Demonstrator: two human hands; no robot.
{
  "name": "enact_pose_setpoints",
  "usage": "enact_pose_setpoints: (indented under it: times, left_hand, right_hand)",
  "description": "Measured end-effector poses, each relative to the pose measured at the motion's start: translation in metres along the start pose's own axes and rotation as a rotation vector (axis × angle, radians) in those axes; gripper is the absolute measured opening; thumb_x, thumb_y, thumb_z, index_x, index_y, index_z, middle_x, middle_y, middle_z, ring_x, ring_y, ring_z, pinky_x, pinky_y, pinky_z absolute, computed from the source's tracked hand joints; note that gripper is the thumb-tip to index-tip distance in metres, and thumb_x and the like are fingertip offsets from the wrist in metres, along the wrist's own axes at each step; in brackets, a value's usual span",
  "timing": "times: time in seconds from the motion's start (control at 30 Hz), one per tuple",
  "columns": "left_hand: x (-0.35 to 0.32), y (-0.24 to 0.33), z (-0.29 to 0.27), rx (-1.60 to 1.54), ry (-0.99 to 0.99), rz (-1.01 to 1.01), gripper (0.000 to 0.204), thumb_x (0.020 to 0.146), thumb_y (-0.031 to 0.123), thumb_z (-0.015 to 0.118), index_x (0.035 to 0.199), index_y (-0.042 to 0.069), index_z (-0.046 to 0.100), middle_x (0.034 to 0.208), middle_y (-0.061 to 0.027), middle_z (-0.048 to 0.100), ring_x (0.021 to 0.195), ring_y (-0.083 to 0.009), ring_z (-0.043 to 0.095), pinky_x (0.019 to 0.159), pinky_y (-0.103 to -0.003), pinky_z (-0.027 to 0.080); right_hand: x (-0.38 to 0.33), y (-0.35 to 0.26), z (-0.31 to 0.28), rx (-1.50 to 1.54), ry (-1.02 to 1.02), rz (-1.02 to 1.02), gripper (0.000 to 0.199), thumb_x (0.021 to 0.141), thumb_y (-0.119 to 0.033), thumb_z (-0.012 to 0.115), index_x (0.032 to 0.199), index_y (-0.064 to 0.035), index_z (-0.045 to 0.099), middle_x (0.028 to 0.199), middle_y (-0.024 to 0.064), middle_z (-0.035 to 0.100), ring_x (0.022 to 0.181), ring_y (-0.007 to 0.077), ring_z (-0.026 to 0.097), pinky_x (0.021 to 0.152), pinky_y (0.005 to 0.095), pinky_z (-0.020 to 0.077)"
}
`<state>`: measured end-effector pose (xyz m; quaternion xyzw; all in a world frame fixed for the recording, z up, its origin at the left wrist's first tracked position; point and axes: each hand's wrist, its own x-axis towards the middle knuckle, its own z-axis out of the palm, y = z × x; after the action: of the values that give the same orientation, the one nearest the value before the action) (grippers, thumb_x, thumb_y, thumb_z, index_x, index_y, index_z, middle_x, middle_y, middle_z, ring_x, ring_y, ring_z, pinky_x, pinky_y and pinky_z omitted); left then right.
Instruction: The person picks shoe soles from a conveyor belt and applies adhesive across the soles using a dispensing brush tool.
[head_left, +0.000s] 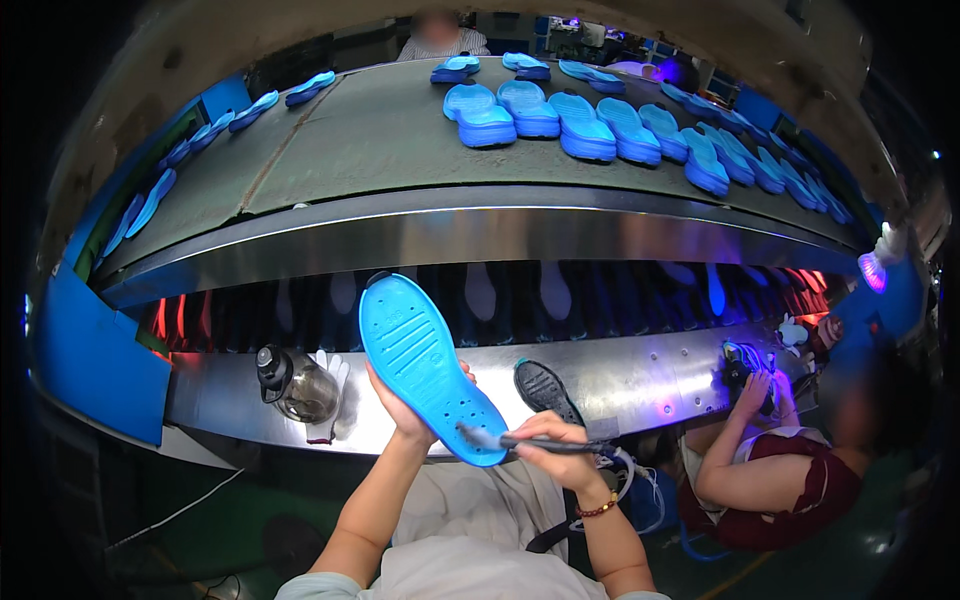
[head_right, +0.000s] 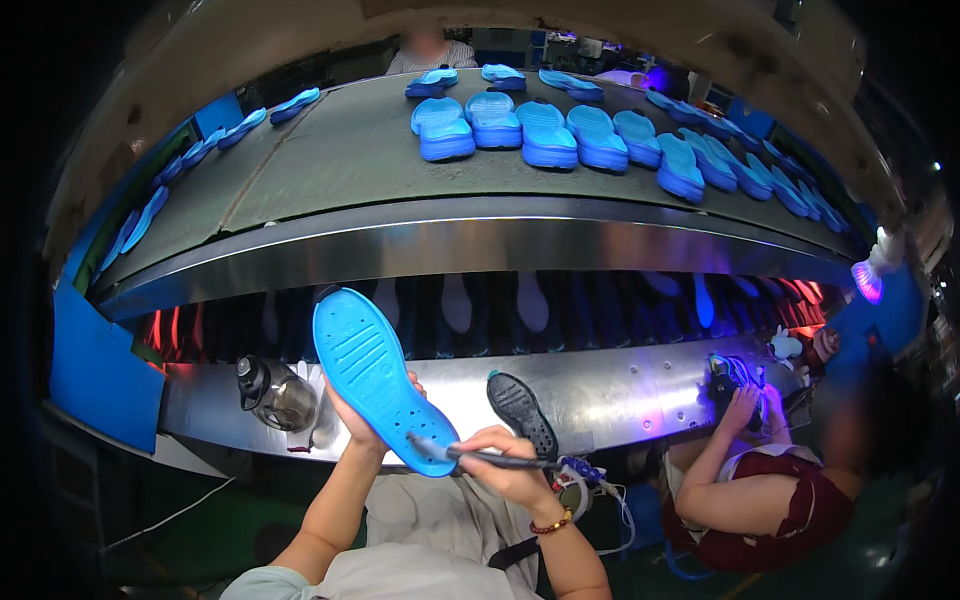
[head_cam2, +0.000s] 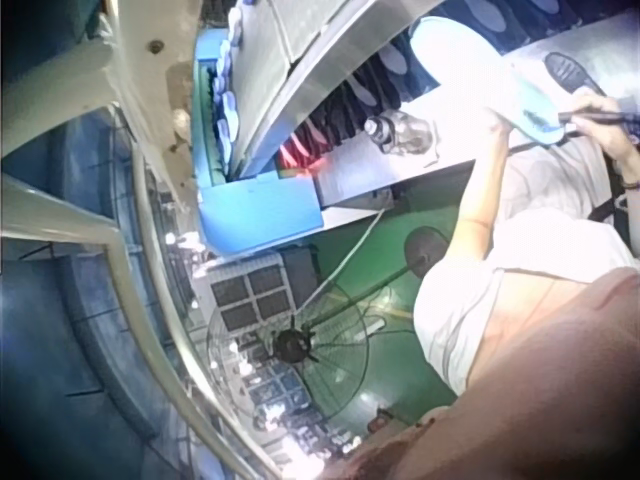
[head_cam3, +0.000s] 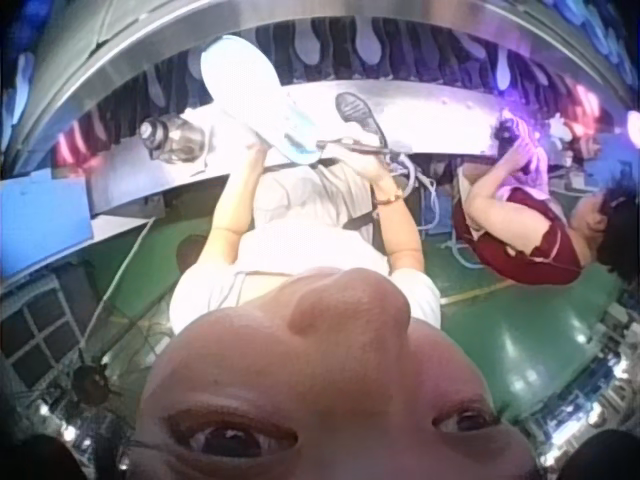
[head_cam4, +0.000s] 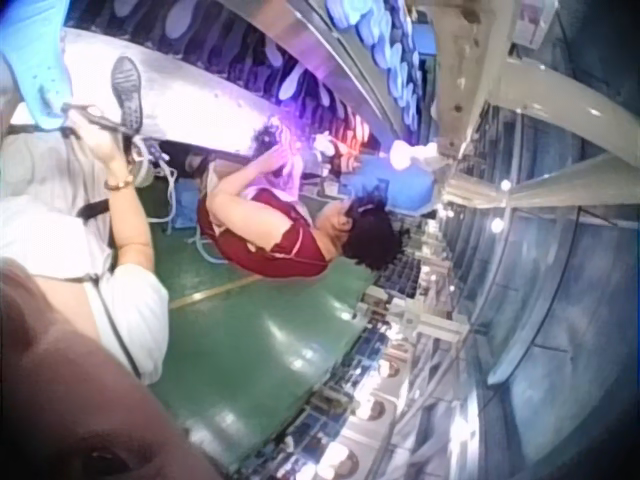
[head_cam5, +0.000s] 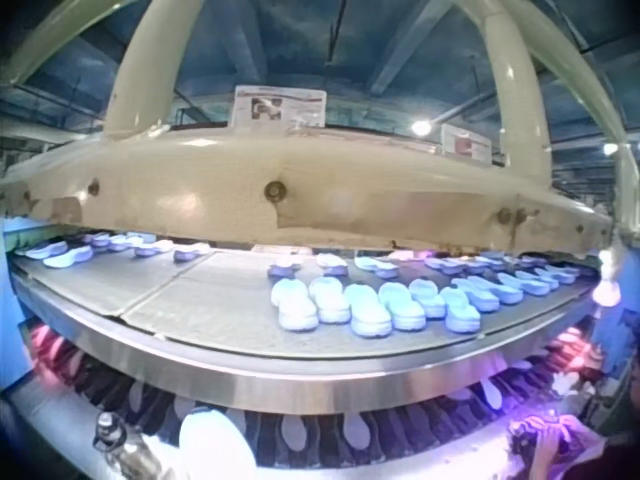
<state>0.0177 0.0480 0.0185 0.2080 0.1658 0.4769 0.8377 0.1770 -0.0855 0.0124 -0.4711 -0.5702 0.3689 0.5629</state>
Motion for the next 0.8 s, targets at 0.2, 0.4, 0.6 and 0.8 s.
enact_pose_setpoints:
  times: [0.2,0.4,0.6,0.8]
  left_hand:
    - [-0.003,0.001,-0.011,0.005,-0.065,0.025,0.092,0.073,0.078,0.009,0.109,0.002,0.047,0.08,-0.0214,0.059,0.07,-0.0322,0.06,0.067,-0.043,0.05]
    - [0.007,0.01,0.013,-0.076,-0.173,-0.032,0.099,0.069,0.083,0.014,0.115,0.0,0.043,0.091,-0.0231,0.056,0.078,-0.0332,0.056,0.07,-0.045,0.047]
    - [0.016,0.015,0.026,0.01,-0.214,-0.002,0.101,0.071,0.081,0.01,0.121,-0.001,0.04,0.094,-0.0245,0.057,0.082,-0.0341,0.059,0.073,-0.045,0.049]
    - [-0.037,-0.02,0.022,-0.038,-0.339,-0.026,0.061,0.086,0.04,0.047,0.131,0.002,0.03,0.121,-0.0164,0.047,0.107,-0.0243,0.052,0.09,-0.038,0.044]
  right_hand:
    - [-0.008,-0.01,-0.01,0.269,-0.228,-0.029,0.022,0.068,0.0,0.068,0.089,0.0011,0.066,0.087,0.0084,0.064,0.085,0.0189,0.057,0.077,0.0286,0.045]
    - [0.007,-0.017,-0.014,0.04,-0.214,-0.14,0.022,0.066,0.001,0.068,0.087,0.0006,0.066,0.088,0.0092,0.064,0.088,0.0211,0.057,0.079,0.0286,0.0451]
    - [0.013,0.012,-0.011,0.458,0.045,0.089,0.017,0.074,0.002,0.059,0.091,0.0058,0.061,0.093,0.0177,0.062,0.082,0.0181,0.058,0.073,0.0233,0.0449]
    - [0.0,-0.011,0.024,0.721,0.225,0.136,0.021,0.08,-0.003,0.059,0.098,0.0072,0.056,0.097,0.0208,0.061,0.086,0.0237,0.062,0.078,0.0328,0.051]
